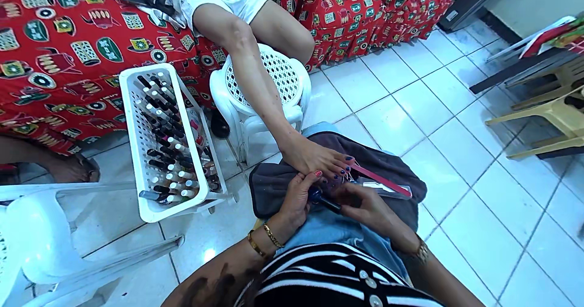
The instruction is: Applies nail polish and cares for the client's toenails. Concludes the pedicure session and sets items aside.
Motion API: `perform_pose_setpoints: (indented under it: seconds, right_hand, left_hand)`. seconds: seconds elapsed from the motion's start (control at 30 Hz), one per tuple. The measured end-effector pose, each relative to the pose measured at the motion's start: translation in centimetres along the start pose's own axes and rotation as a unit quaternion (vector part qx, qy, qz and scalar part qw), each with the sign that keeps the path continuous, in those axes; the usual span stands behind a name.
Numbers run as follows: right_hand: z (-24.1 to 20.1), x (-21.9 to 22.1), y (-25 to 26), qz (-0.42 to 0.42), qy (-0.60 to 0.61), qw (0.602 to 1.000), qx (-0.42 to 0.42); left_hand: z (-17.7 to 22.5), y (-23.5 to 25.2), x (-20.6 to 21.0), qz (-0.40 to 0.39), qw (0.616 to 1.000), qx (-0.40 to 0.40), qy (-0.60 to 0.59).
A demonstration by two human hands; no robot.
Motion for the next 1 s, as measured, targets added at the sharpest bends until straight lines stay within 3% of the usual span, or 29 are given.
perform_pose_setpoints:
  seconds: [0.07, 0.17, 0.27, 0.4, 0.47, 0.57, 0.63, 0.67, 0.73, 0.83, 0.87, 0.9, 0.97, 1.0]
  right_hand:
    - [-0.8, 0.7, -1.2, 0.037, -0.069, 0.992, -0.099]
    - [-2.1, 2.4, -2.2, 0.134, -0.155, 0.95, -0.237]
    - [-2.6, 3.2, -1.9, 0.176, -0.2, 0.918, -0.294]
    - [-2.8, 3.1, -1.8, 0.136, -0.218, 0.922, -0.291]
    - [-2.9, 3.4, -2.0, 0.141, -0.231, 0.921, -0.282]
    - [-3.0, 3.5, -2.0, 0.138, -0.172, 0.949, -0.224]
    - [-3.1, 2.9, -2.1, 0.085, -0.087, 0.975, -0.184]
    - [-3.4, 2.4, -2.3, 0.075, -0.062, 0.977, -0.188]
    - [-4.0, 1.7, -3.1, 0.099, -0.085, 0.962, -0.239]
    - [-4.4, 1.2, -3.9, 0.198, -0.198, 0.908, -0.312]
    - [-4.3, 1.2, -3.8, 0.206, -0.196, 0.91, -0.3]
    - [-4.1, 1.0, -3.7, 0.187, -0.158, 0.933, -0.265]
    - [-3.8, 0.7, -3.4, 0.102, -0.035, 0.977, -0.183]
    - [-3.9, 0.6, -3.4, 0.082, -0.005, 0.981, -0.174]
  left_hand:
    - [0.1, -0.3, 0.1, 0.005, 1.0, -0.001, 0.002]
    - [0.8, -1.4, -0.3, -0.01, 0.999, -0.006, 0.038]
    - [1.7, -3.5, -1.6, -0.098, 0.981, -0.017, 0.168]
    - [2.7, -5.2, -2.3, -0.141, 0.966, 0.0, 0.218]
    - [3.5, -5.7, -1.9, -0.142, 0.953, 0.094, 0.25]
    - [4.5, -6.0, -1.2, -0.193, 0.851, 0.337, 0.352]
    - [4.7, -6.4, -0.7, -0.225, 0.787, 0.439, 0.371]
    - [4.9, -6.6, -0.5, -0.244, 0.774, 0.46, 0.36]
    - [5.4, -6.9, -0.3, -0.275, 0.811, 0.408, 0.317]
    - [5.5, -7.2, 0.0, -0.267, 0.906, 0.204, 0.256]
    - [5.4, -7.3, 0.1, -0.272, 0.907, 0.194, 0.257]
    - [5.3, -7.5, 0.1, -0.291, 0.883, 0.247, 0.273]
    - [5.4, -7.5, 0.0, -0.346, 0.793, 0.396, 0.309]
    - [5.4, -7.4, 0.1, -0.363, 0.778, 0.409, 0.308]
Point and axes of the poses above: each hand's wrist, its own y-axis towards the middle knuckle, its own x-axis out of the palm, z = x × y, the point moved 3 cm from there along y, towards the middle knuckle, and after that the axes turned 14 degrees about x, right-handed, at the moved point
